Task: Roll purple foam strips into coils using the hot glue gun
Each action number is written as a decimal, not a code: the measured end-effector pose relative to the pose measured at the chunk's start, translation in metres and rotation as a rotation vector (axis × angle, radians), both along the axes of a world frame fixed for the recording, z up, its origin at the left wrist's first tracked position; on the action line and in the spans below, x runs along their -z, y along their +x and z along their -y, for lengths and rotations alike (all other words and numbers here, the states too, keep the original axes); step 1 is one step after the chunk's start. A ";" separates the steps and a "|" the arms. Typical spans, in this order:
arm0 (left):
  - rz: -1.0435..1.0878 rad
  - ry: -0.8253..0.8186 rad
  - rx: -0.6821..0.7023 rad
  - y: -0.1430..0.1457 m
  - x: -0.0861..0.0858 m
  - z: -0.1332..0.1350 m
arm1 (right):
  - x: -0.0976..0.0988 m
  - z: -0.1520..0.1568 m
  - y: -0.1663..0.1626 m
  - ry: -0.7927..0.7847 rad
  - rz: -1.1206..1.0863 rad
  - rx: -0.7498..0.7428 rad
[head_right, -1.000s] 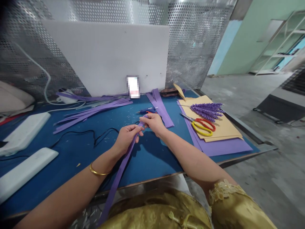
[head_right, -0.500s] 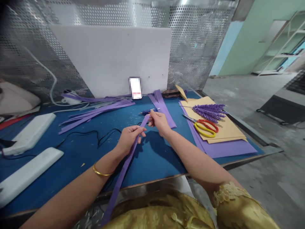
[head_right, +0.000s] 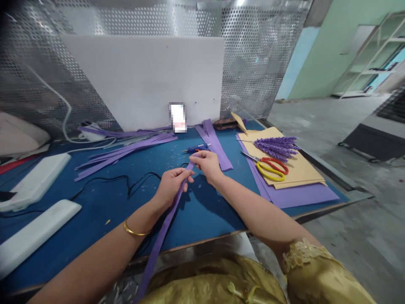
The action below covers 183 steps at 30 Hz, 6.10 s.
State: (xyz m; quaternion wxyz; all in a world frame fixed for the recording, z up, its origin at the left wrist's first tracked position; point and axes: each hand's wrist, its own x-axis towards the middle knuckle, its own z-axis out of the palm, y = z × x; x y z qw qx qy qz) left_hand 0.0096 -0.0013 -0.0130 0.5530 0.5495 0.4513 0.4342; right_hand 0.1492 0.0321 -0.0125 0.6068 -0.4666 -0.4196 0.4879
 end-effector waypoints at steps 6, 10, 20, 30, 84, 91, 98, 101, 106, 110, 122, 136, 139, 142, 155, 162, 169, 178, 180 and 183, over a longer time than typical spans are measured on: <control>-0.009 0.000 0.008 -0.001 -0.002 0.002 | -0.005 0.000 0.005 0.022 0.067 -0.057; 0.004 -0.002 0.009 -0.001 -0.002 0.002 | -0.006 -0.001 0.007 0.065 0.102 -0.057; 0.012 0.004 -0.033 -0.001 -0.003 0.001 | -0.008 0.003 0.007 -0.072 0.088 -0.212; -0.022 0.005 -0.025 0.000 0.001 0.000 | -0.003 0.009 0.000 -0.054 0.118 -0.262; -0.012 0.022 0.026 0.005 -0.002 0.005 | -0.005 -0.016 0.026 0.075 -0.011 0.143; -0.016 0.001 0.019 0.004 0.000 0.005 | -0.010 -0.016 0.032 0.082 0.049 0.065; -0.010 0.020 0.011 0.003 -0.002 0.006 | -0.008 -0.016 0.030 0.069 0.060 0.102; 0.008 0.042 -0.044 0.000 -0.001 0.003 | -0.006 -0.007 0.017 0.006 0.056 -0.074; 0.008 0.042 -0.068 -0.002 0.000 -0.001 | -0.001 0.007 0.000 0.004 0.179 -0.231; -0.003 0.034 -0.027 0.001 0.001 0.000 | 0.000 -0.003 0.008 0.017 0.114 -0.015; -0.002 -0.034 0.055 0.001 -0.003 0.007 | -0.010 -0.012 0.027 0.078 0.065 0.084; 0.057 -0.071 0.112 0.003 0.006 0.000 | 0.001 0.003 0.002 0.058 0.193 -0.123; 0.034 -0.098 0.159 0.004 0.002 0.003 | 0.000 -0.006 0.012 0.051 0.190 -0.005; 0.006 -0.102 0.189 0.004 -0.001 0.006 | -0.002 -0.014 0.023 0.056 0.184 0.085; -0.072 -0.085 0.260 0.005 -0.004 0.013 | -0.008 -0.032 0.056 0.082 0.105 0.250; -0.021 -0.051 0.125 0.003 -0.003 0.009 | -0.011 -0.005 0.025 -0.040 0.106 -0.280; -0.036 -0.039 0.151 0.003 -0.002 0.008 | -0.002 -0.015 0.030 0.036 0.122 -0.018; -0.059 -0.152 0.267 0.003 -0.004 0.013 | -0.007 -0.032 0.055 0.110 0.032 0.169; -0.001 -0.180 0.243 0.002 -0.005 0.012 | -0.005 -0.027 0.045 0.116 0.057 0.146; 0.054 -0.181 0.173 0.002 -0.004 0.010 | -0.005 -0.017 0.030 0.135 0.154 0.064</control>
